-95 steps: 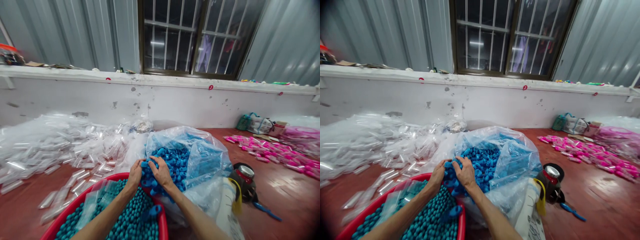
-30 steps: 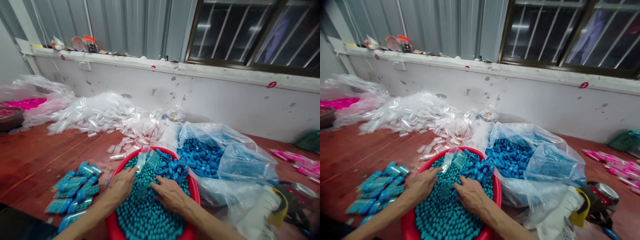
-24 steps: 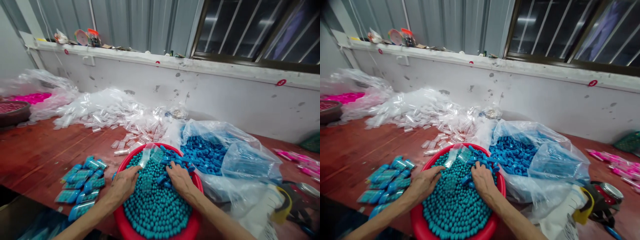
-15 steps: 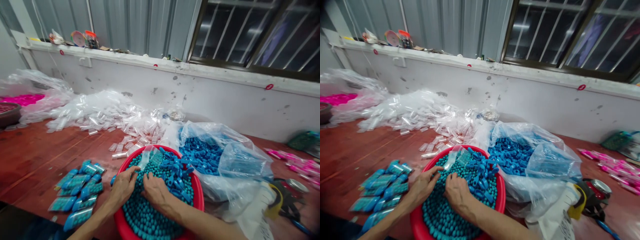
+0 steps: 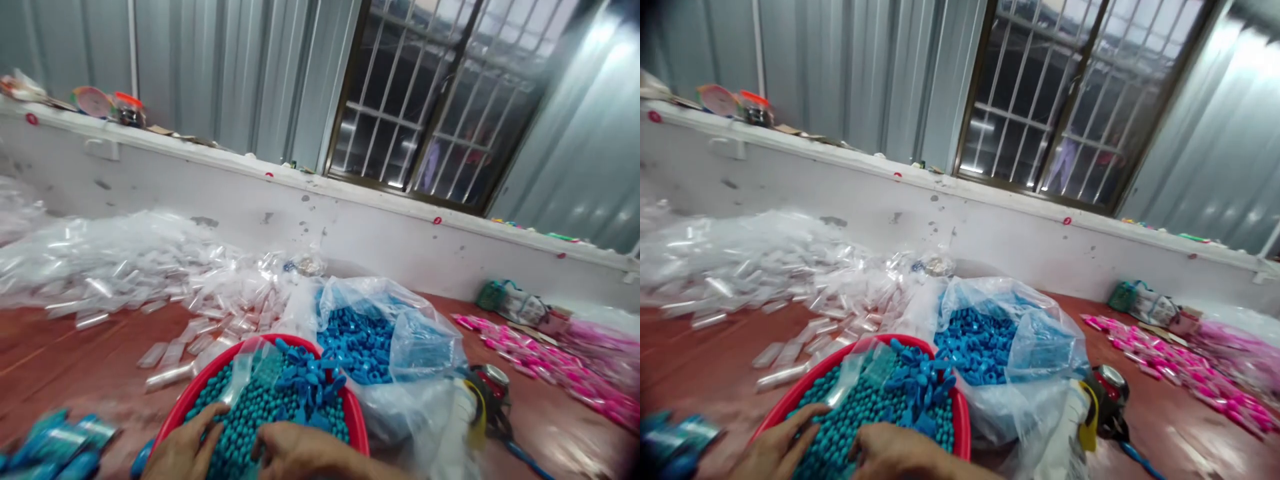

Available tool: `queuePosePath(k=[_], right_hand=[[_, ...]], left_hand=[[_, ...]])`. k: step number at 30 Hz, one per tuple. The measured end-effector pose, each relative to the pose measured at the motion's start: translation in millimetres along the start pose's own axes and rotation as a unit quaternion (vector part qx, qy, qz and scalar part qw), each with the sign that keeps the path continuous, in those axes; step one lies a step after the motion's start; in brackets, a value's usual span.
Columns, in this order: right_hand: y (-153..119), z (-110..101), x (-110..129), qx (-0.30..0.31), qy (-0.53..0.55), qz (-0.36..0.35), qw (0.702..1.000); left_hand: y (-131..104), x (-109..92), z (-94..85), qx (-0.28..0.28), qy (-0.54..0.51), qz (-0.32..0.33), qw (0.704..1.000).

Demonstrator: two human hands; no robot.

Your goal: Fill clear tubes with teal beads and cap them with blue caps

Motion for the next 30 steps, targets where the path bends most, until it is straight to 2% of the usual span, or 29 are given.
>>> queuePosePath(k=[1,2,3,4,7,11,16,19,21,23,26,28,30], right_hand=[[-5,10,-5,0.110,0.009,0.061,0.992],[-10,18,-8,0.192,0.024,0.113,0.975],[-13,22,-8,0.232,0.036,0.149,0.960],[-12,25,-7,0.244,0.047,0.171,0.953],[3,24,0,0.160,0.075,0.166,0.970],[16,27,-1,0.054,0.113,0.132,0.983],[16,16,-6,-0.064,0.195,0.093,0.974],[8,1,-5,-0.094,0.245,0.092,0.961],[2,-9,-1,-0.111,0.290,0.080,0.947],[-5,-16,6,-0.126,0.370,0.049,0.919],[-12,-17,11,-0.140,0.475,0.005,0.869],[-13,-14,9,-0.145,0.481,0.000,0.865],[-13,-11,2,-0.139,0.453,0.004,0.881]], left_hand=[[0,-7,-4.3,0.012,0.002,-0.015,1.000],[0,-13,-7.9,0.026,0.003,-0.026,0.999],[0,-20,-11.2,0.037,0.003,-0.036,0.999],[-1,-26,-13.9,0.046,0.004,-0.041,0.998],[-2,-35,-17.4,0.073,0.016,-0.069,0.995],[-3,-38,-18.6,0.070,0.019,-0.083,0.994],[-2,-32,-19.0,0.062,-0.012,-0.101,0.993],[-3,-33,-16.9,0.058,-0.075,-0.120,0.988],[-5,-38,-9.4,0.073,-0.146,-0.138,0.977],[-7,-46,5.1,0.121,-0.236,-0.164,0.950],[-13,-59,29.5,0.207,-0.351,-0.212,0.888],[-16,-59,37.6,0.213,-0.371,-0.231,0.874],[-15,-50,39.2,0.186,-0.359,-0.221,0.887]])
Point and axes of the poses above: each hand's wrist, its own y-axis towards the middle knuckle, its own z-axis out of the palm, x = y × z, the point moved 6 cm from there along y, towards the middle knuckle, and after that the axes turned 4 degrees about -x, right-handed, at the moved point
